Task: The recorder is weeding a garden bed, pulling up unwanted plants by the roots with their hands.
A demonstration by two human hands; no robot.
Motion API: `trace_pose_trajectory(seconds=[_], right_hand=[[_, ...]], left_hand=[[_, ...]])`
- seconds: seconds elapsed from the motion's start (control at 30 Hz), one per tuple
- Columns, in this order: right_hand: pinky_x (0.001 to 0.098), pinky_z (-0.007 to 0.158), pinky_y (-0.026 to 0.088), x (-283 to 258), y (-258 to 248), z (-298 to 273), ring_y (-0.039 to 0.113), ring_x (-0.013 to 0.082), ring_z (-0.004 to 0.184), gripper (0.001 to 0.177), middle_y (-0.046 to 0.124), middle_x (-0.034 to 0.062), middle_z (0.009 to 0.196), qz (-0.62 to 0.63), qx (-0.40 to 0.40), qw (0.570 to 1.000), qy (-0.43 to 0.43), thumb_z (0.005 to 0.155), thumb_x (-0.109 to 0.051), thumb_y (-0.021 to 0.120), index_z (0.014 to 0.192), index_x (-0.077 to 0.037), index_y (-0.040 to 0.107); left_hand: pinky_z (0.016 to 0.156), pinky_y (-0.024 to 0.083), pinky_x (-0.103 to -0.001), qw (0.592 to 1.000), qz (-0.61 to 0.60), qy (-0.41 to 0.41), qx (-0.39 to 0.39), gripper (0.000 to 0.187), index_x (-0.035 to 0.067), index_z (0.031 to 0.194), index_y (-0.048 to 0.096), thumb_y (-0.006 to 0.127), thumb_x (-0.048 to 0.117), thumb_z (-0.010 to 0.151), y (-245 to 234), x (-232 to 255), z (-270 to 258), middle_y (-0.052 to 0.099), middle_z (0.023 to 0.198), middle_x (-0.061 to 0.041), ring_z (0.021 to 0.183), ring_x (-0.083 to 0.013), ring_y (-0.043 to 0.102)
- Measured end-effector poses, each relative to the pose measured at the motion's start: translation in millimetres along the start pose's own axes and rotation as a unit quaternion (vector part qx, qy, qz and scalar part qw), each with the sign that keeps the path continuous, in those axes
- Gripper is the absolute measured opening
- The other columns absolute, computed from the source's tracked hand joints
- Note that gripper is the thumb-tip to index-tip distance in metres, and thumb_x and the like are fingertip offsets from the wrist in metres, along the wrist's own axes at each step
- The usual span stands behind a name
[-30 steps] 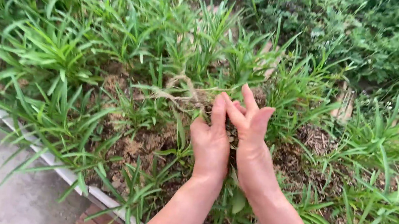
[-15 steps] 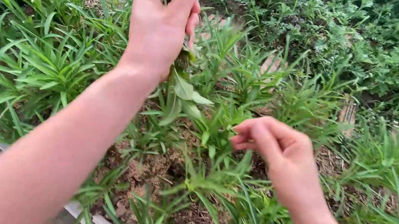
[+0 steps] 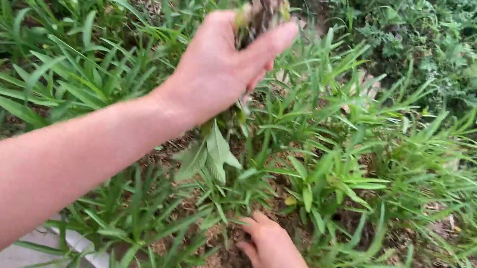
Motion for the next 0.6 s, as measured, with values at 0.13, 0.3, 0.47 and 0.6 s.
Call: trace_pose_trajectory(seconds=[0.13, 0.3, 0.47, 0.6], right_hand=[[0.0520, 0.086, 0.054, 1.8, 39.7, 3.7, 0.063, 0.0469, 0.105, 0.057, 0.061, 0.0226, 0.124, -0.046, -0.021, 0.999, -0.008, 0.074, -0.002, 0.073, 0.129, -0.005, 0.060], [0.0492, 0.078, 0.056, 51.0, 103.0, 5.4, 0.066, 0.0409, 0.097, 0.038, 0.059, 0.0206, 0.117, -0.209, -0.139, 0.968, 0.010, 0.081, -0.004, 0.065, 0.118, -0.007, 0.061], [0.0476, 0.074, 0.058, 49.2, 113.0, 12.1, 0.069, 0.0374, 0.093, 0.027, 0.060, 0.0196, 0.113, -0.287, -0.147, 0.947, -0.018, 0.084, -0.007, 0.061, 0.110, -0.002, 0.062], [0.0479, 0.071, 0.058, 49.9, 113.1, 10.7, 0.070, 0.0378, 0.090, 0.019, 0.063, 0.0184, 0.104, -0.301, -0.107, 0.945, -0.068, 0.081, -0.008, 0.064, 0.098, -0.001, 0.065]], left_hand=[[0.046, 0.038, -0.024, 0.999, -0.004, -0.039, -0.023, 0.037, 0.010, 0.078, 0.059, 0.064, 0.035, 0.105, -1.0, -6.6, -26.2, 0.054, 0.063, 0.007, 0.053, -0.0019, 0.048], [0.045, 0.038, -0.024, 0.998, 0.010, -0.057, 0.005, 0.036, 0.011, 0.077, 0.059, 0.063, 0.034, 0.105, -40.6, 5.4, -60.0, 0.054, 0.062, 0.007, 0.052, -0.0022, 0.049], [0.044, 0.043, -0.024, 0.996, 0.009, -0.067, 0.055, 0.035, 0.010, 0.080, 0.060, 0.063, 0.032, 0.106, -82.1, 38.2, -94.6, 0.055, 0.064, 0.005, 0.051, -0.0043, 0.052], [0.046, 0.044, -0.026, 0.989, 0.002, -0.055, 0.139, 0.034, 0.007, 0.083, 0.058, 0.064, 0.027, 0.110, -128.4, 52.3, -136.2, 0.055, 0.067, 0.001, 0.053, -0.0077, 0.052]])
Point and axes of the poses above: each hand's wrist, its own z-axis towards the middle knuckle, its own y-axis out of the palm, x = y × z, the point moved 9 cm from there along z, towards the middle knuckle
